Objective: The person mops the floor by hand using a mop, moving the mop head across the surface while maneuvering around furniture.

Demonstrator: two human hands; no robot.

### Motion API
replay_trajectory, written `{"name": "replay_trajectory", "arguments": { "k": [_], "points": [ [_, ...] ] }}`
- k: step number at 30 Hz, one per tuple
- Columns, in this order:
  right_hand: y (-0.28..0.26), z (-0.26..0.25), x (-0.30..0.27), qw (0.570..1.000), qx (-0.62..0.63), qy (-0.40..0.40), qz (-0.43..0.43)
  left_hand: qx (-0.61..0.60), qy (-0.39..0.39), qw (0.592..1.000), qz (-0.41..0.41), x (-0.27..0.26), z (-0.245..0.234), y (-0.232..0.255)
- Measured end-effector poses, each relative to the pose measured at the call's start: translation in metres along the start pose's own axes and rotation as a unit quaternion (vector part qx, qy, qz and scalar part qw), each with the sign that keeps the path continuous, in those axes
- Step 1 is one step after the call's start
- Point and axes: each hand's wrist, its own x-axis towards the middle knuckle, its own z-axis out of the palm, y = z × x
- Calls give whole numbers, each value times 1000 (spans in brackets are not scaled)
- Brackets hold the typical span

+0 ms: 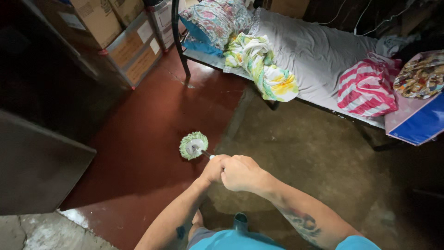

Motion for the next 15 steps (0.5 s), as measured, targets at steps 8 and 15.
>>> {"name": "replay_trajectory", "arguments": {
  "k": [8,15],
  "points": [
    [-11,1,-10,1000,-4,23,2,-73,-13,996,-55,-6,1,14],
    [-7,31,14,999,-40,36,1,-91,-35,992,-82,-20,4,-12]
  ]
}}
